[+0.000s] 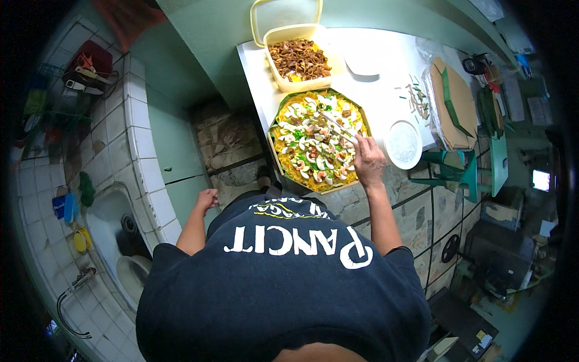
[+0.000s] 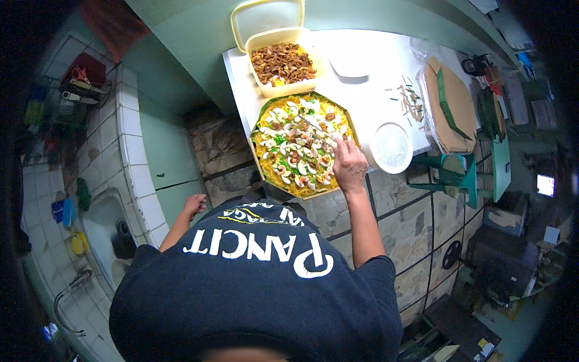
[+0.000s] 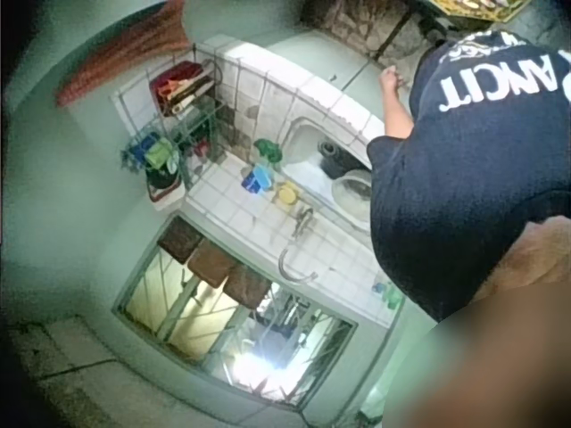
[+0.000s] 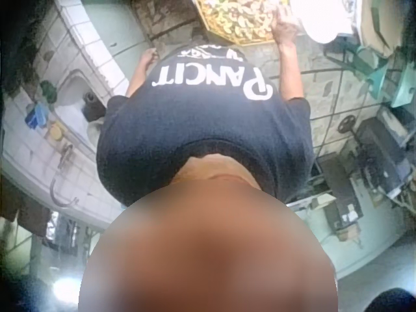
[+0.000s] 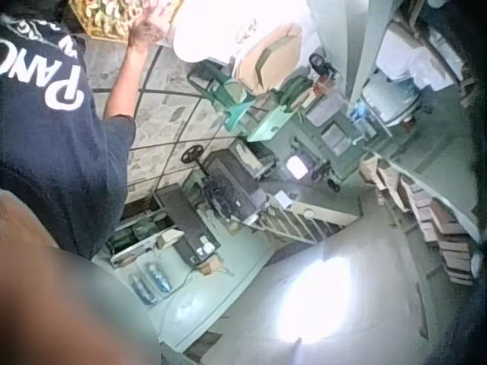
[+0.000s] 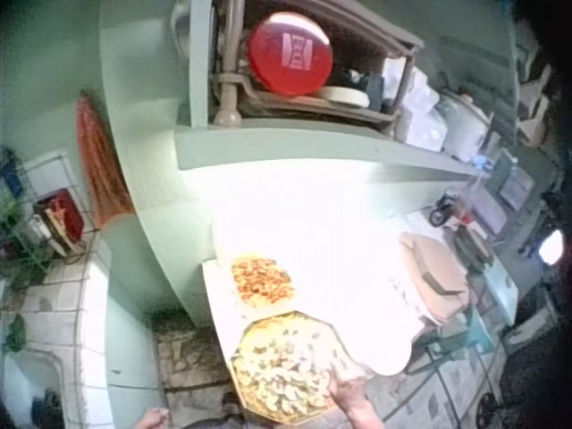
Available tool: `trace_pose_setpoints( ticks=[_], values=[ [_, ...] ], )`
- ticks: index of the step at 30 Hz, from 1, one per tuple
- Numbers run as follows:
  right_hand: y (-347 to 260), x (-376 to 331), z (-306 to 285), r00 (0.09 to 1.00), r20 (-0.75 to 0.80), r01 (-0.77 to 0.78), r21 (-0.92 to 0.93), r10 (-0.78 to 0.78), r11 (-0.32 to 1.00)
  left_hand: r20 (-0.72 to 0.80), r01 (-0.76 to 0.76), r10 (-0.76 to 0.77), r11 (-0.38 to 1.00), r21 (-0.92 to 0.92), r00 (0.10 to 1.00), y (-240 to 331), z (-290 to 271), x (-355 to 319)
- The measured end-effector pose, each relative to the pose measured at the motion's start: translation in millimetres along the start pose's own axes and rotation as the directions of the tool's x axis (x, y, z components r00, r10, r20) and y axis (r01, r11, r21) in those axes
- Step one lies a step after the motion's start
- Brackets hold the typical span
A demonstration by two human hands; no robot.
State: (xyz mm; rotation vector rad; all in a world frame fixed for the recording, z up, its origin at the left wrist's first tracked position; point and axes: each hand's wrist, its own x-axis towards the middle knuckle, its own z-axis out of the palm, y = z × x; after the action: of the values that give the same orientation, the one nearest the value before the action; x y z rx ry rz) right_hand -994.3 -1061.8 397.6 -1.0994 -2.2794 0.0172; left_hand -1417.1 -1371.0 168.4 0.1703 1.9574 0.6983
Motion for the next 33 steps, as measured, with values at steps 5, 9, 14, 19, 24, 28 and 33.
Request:
trace_pose_setpoints(
  ticks=[5,9,14,19,24,28,33],
  values=[
    [-0.8,20.2,-9.4,0.997,0.012,-0.076,0.024,0.076,0.997,0.003,0.014,-0.014,1.000,-0.023,1.000,-12.2,2.3,-1.9],
    [-6.4,30.6,-14.3,0.996,0.052,-0.073,-0.013,0.074,0.997,-0.018,0.057,-0.058,0.998,-0.040,0.998,-21.1,1.4,-1.4],
    [-15.1,27.1,-16.2,0.989,0.140,-0.054,-0.005,0.054,0.999,-0.007,0.032,-0.033,0.997,-0.064,0.999,-26.8,-1.8,-1.2],
    [-13.8,23.9,-8.3,0.984,0.172,-0.043,-0.009,0.044,0.999,-0.004,0.045,-0.045,0.998,-0.036,0.999,-24.5,-0.4,0.3],
    [-12.6,27.0,1.5,0.994,0.104,-0.048,0.046,0.043,0.998,-0.004,0.036,-0.036,0.999,-0.029,0.999,-18.9,0.8,0.9],
    [-17.4,27.6,2.3,0.991,0.121,-0.064,0.033,0.060,0.997,-0.008,0.008,-0.008,0.999,-0.039,1.000,-15.2,0.3,0.8],
    [-26.8,25.4,-0.6,0.985,0.175,-0.011,0.060,0.001,0.998,0.005,0.041,-0.041,0.999,-0.013,0.999,-16.0,-0.4,-2.2]
  ],
)
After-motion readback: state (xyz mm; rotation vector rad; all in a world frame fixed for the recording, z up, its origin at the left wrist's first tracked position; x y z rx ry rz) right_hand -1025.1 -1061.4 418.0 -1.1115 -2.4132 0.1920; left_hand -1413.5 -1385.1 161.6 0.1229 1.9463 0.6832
